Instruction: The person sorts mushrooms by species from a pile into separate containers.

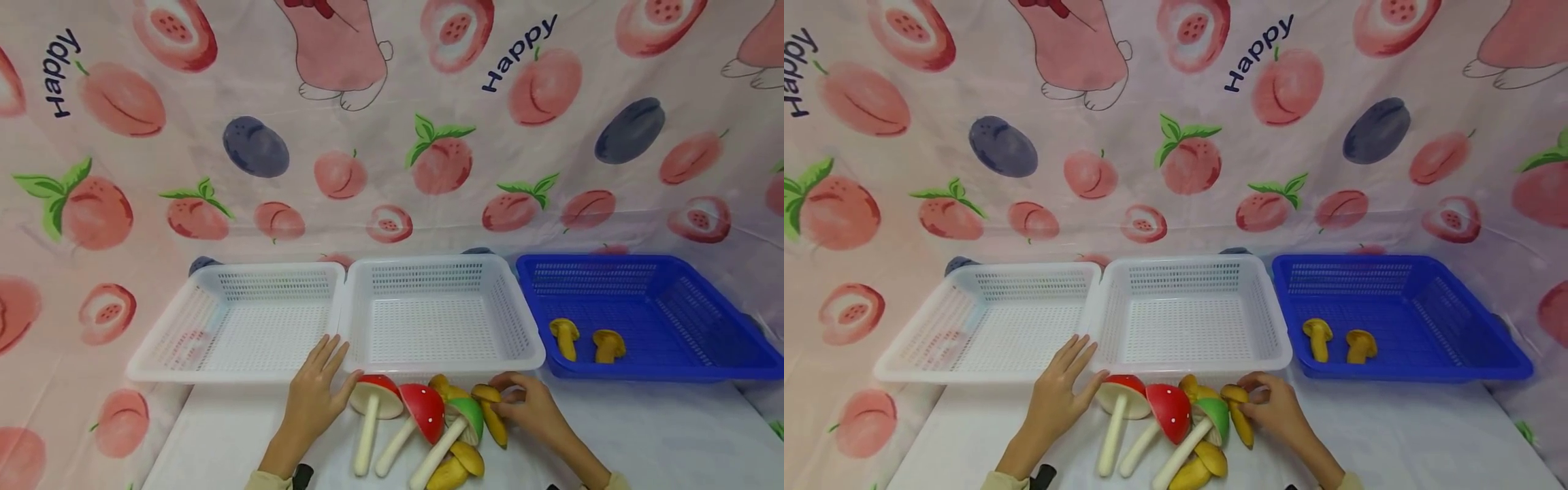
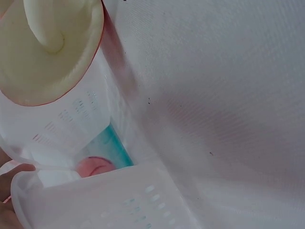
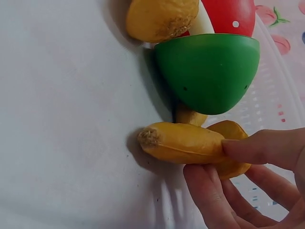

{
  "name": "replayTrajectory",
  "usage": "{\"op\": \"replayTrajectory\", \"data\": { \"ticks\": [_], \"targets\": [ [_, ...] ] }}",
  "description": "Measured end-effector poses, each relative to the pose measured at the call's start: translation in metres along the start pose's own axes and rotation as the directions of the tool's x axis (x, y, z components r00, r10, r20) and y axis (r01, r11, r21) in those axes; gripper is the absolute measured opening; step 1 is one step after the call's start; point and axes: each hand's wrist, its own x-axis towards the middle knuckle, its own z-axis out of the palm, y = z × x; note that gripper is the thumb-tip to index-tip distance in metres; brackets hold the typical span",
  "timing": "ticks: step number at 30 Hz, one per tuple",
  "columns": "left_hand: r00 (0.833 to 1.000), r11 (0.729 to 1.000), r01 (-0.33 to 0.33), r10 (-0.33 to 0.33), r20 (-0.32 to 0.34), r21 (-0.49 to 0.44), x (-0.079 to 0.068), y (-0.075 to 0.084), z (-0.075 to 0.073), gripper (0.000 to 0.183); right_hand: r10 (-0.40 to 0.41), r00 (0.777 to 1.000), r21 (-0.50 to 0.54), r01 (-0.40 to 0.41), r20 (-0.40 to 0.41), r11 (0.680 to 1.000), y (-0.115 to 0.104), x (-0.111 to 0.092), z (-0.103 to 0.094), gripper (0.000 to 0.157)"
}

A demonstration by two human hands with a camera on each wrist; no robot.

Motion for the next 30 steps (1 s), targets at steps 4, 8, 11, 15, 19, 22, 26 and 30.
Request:
{"op": "replayTrajectory", "data": {
  "ticks": [4,8,11,15,19,22,26,30],
  "targets": [
    [1.0,1.0,0.002,-0.002,0.005,0.007,-0.001,0.0,0.0,0.053,0.02,1.0,-0.002,-0.021,-0.007,1.0,-0.001,-0.003,-0.004,0.033],
    [1.0,1.0,0.002,-0.002,0.007,0.009,-0.001,0.001,0.0,0.053,0.046,0.999,0.051,-0.046,-0.003,0.998,-0.004,-0.008,-0.012,0.036],
    [1.0,1.0,-0.003,0.003,0.001,0.009,-0.001,0.002,-0.001,0.053,0.058,0.998,0.107,-0.06,0.016,0.992,-0.006,-0.011,-0.018,0.037],
    [1.0,1.0,-0.011,0.011,-0.005,0.01,0.0,0.001,-0.001,0.053,0.053,0.998,0.124,-0.057,0.037,0.991,-0.009,-0.018,-0.025,0.035],
    [1.0,1.0,-0.012,0.012,-0.005,0.011,0.001,0.001,-0.001,0.053,0.007,0.998,0.111,-0.013,0.057,0.994,-0.012,-0.028,-0.036,0.035],
    [1.0,1.0,-0.011,0.012,-0.005,0.012,0.0,0.001,-0.001,0.053,-0.031,0.997,0.113,0.022,0.074,0.993,-0.015,-0.034,-0.046,0.036],
    [1.0,1.0,-0.011,0.011,-0.008,0.008,0.0,0.001,-0.002,0.053,-0.022,0.997,0.104,0.015,0.069,0.994,-0.02,-0.04,-0.058,0.037],
    [1.0,1.0,-0.009,0.009,-0.012,0.006,0.0,0.001,-0.002,0.052,-0.025,0.998,0.088,0.02,0.057,0.996,-0.026,-0.044,-0.068,0.037]
  ]
}}
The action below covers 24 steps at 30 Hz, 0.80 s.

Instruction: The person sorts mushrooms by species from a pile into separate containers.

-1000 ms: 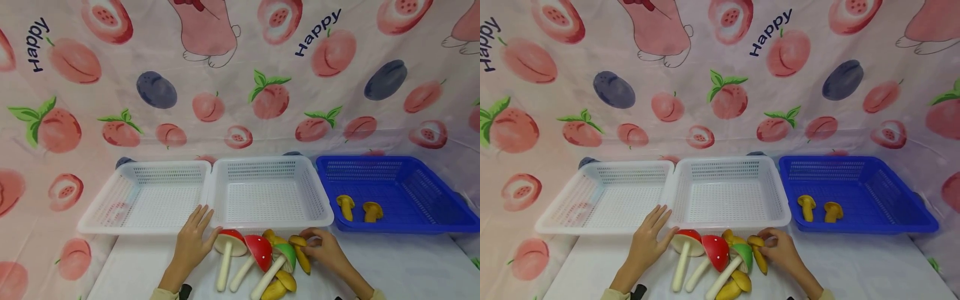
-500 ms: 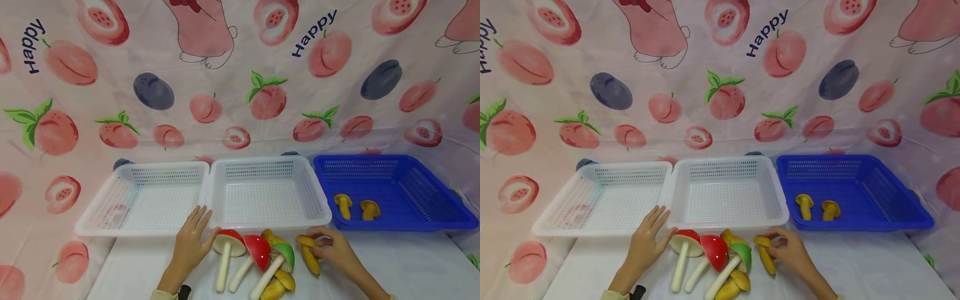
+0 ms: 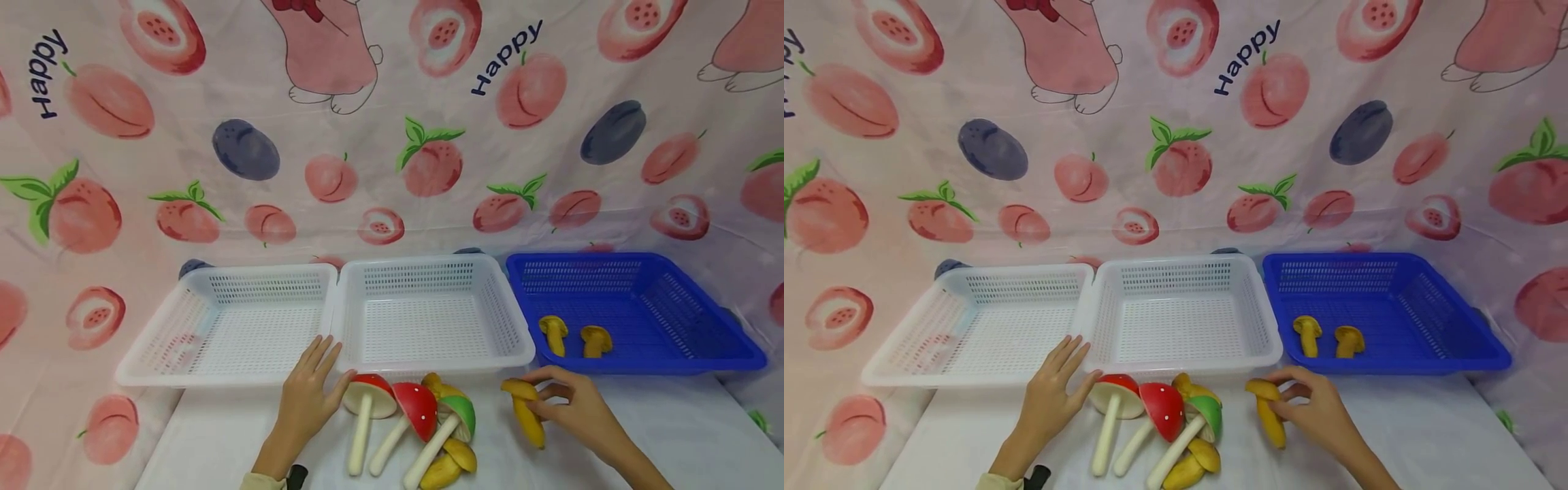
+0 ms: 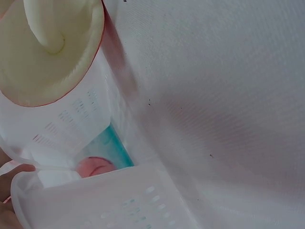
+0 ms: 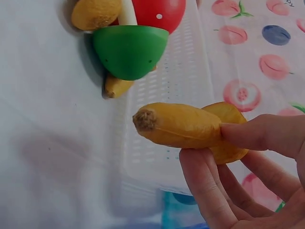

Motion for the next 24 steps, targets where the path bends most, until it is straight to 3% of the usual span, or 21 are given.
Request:
{"op": "replayTrajectory", "data": {
  "ticks": [4,10,15,24],
  "targets": [
    [1.0,1.0,0.0,0.0,-0.004,0.005,0.0,0.0,0.0,0.052,-0.028,1.0,-0.015,0.028,-0.014,1.0,-0.006,-0.004,-0.009,0.038],
    [1.0,1.0,-0.006,0.006,-0.009,0.008,0.0,0.0,0.0,0.052,-0.132,0.99,-0.008,0.132,-0.047,0.991,-0.006,-0.005,-0.02,0.035],
    [1.0,1.0,-0.002,0.002,-0.003,0.003,0.0,0.0,0.0,0.052,-0.153,0.986,-0.018,0.152,-0.06,0.988,-0.007,-0.004,-0.027,0.035],
    [1.0,1.0,-0.005,0.005,-0.01,0.004,0.0,0.0,0.0,0.052,-0.242,0.963,-0.116,0.229,-0.119,0.967,-0.016,0.0,-0.043,0.035]
  ]
}}
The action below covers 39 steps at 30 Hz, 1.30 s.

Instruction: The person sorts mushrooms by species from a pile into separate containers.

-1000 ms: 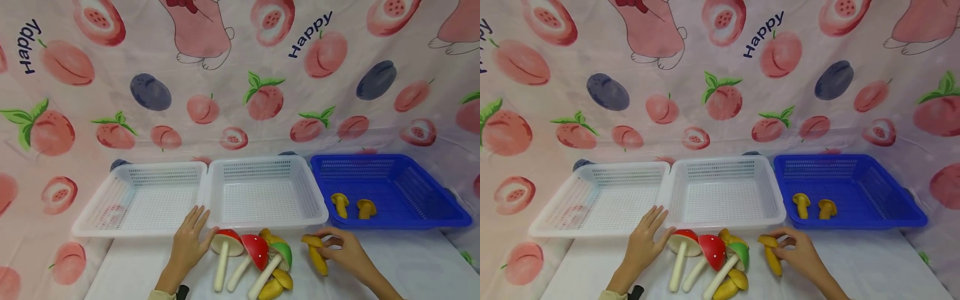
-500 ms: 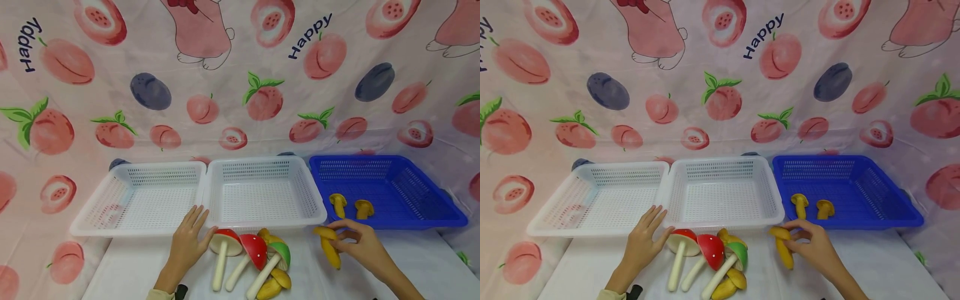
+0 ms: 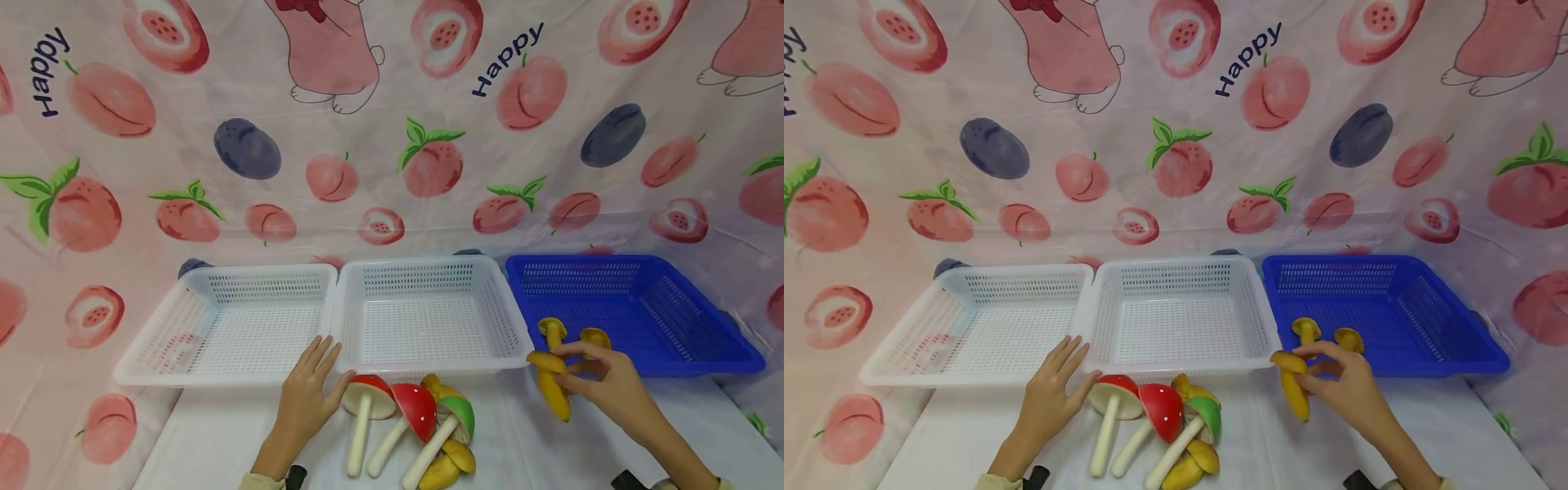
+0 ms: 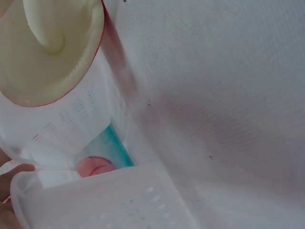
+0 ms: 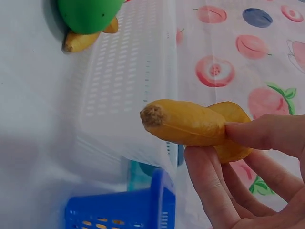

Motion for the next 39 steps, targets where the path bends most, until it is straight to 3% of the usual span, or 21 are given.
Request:
{"op": "replayTrajectory", "data": {
  "ticks": [9,20,28,39],
  "targets": [
    [1.0,1.0,0.006,-0.006,0.006,0.0,-0.001,0.0,-0.001,0.052,-0.029,0.998,-0.116,0.022,-0.058,0.993,0.001,0.016,-0.02,0.033],
    [1.0,1.0,0.008,-0.008,0.002,-0.005,-0.003,-0.001,0.0,0.052,0.022,0.996,-0.103,-0.03,-0.083,0.994,0.006,0.031,-0.041,0.038],
    [1.0,1.0,0.011,-0.011,0.001,0.001,-0.003,-0.001,0.001,0.052,0.006,0.993,-0.089,-0.016,-0.117,0.996,0.022,0.043,-0.052,0.037],
    [1.0,1.0,0.013,-0.014,0.015,0.01,-0.003,-0.001,0.003,0.053,0.089,0.982,-0.102,-0.106,-0.164,0.989,0.042,0.058,-0.056,0.044]
  ]
}}
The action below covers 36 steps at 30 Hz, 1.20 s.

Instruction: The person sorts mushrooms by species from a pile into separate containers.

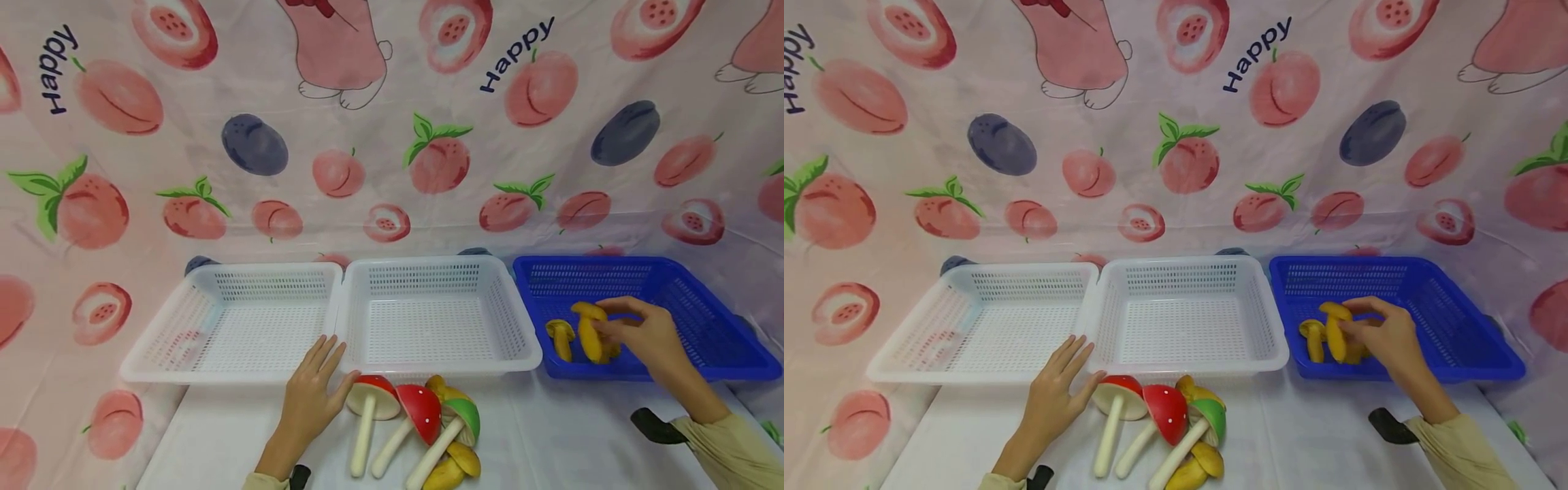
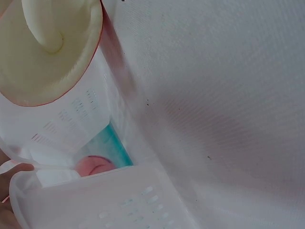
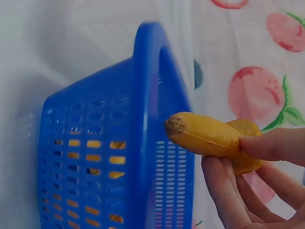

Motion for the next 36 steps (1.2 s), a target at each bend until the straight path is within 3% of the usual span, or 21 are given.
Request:
{"op": "replayTrajectory", "data": {
  "ticks": [8,19,27,36],
  "targets": [
    [1.0,1.0,-0.001,0.001,-0.005,-0.002,0.001,0.0,0.0,0.052,-0.004,1.0,-0.098,0.003,-0.009,0.995,0.02,0.015,0.004,0.045],
    [1.0,1.0,-0.006,0.005,-0.009,-0.008,0.001,0.0,0.0,0.052,0.065,0.997,-0.202,-0.057,0.029,0.978,0.04,0.029,0.011,0.044],
    [1.0,1.0,-0.006,0.006,-0.009,-0.012,0.001,0.0,0.0,0.051,0.088,0.994,-0.223,-0.073,0.062,0.972,0.048,0.036,0.015,0.036],
    [1.0,1.0,0.005,-0.005,0.003,-0.023,0.002,0.0,-0.001,0.051,0.146,0.981,-0.289,-0.105,0.125,0.952,0.049,0.04,0.015,0.039]
  ]
}}
